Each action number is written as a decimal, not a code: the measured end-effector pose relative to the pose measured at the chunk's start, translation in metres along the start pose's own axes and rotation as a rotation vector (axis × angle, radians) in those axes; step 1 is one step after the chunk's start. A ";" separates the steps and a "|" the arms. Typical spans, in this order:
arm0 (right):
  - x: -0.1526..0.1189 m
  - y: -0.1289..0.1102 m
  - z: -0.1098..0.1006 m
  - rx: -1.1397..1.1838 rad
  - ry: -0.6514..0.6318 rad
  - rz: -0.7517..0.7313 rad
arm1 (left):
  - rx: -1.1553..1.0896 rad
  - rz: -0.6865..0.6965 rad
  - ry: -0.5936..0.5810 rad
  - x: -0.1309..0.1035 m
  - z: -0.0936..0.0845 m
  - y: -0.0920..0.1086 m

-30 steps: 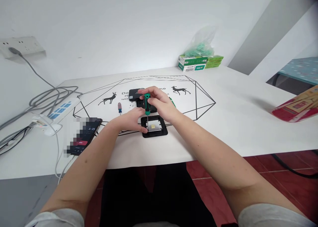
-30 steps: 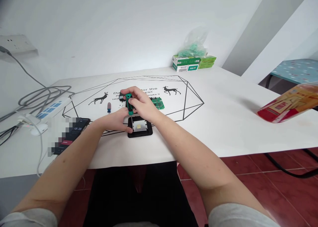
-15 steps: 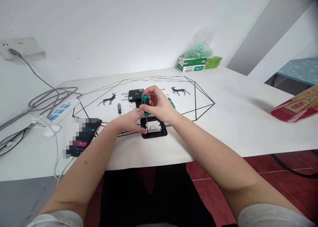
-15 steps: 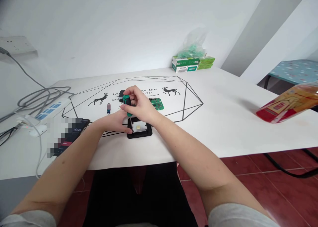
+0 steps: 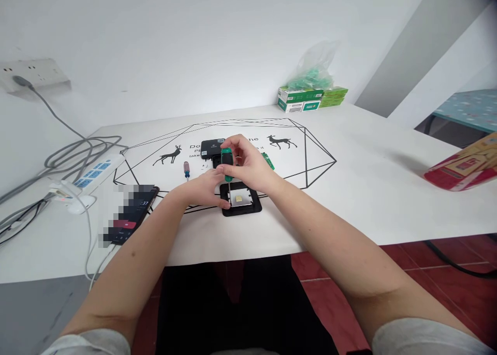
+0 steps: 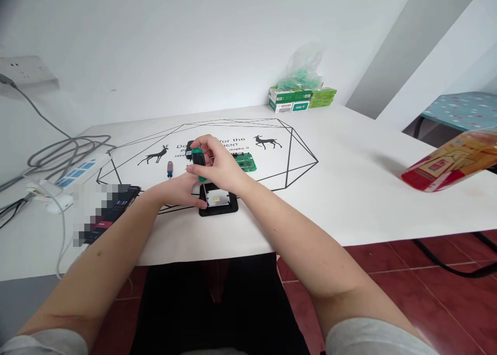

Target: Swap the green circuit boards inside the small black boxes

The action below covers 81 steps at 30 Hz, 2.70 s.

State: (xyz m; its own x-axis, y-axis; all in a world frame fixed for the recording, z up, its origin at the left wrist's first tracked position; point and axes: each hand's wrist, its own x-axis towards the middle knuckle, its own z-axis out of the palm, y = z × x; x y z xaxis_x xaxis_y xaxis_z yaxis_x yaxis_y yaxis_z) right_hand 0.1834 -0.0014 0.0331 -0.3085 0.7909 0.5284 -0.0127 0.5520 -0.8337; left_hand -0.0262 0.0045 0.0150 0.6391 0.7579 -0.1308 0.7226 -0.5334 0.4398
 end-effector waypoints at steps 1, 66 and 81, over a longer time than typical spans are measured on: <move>0.000 0.000 0.000 0.005 0.009 0.006 | -0.004 0.001 -0.005 0.000 0.000 0.000; 0.006 -0.008 -0.026 -0.302 0.174 -0.125 | 0.011 0.082 0.169 -0.004 0.009 0.001; 0.005 -0.001 -0.024 -0.325 0.081 -0.149 | 0.144 0.044 0.081 -0.003 0.012 0.022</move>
State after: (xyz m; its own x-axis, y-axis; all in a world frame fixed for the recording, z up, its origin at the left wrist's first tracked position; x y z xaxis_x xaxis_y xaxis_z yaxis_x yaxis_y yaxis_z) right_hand 0.2045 0.0081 0.0398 -0.2493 0.7064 0.6624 0.2547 0.7078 -0.6589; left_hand -0.0089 -0.0137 0.0144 0.6514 0.7577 -0.0394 0.7286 -0.6102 0.3110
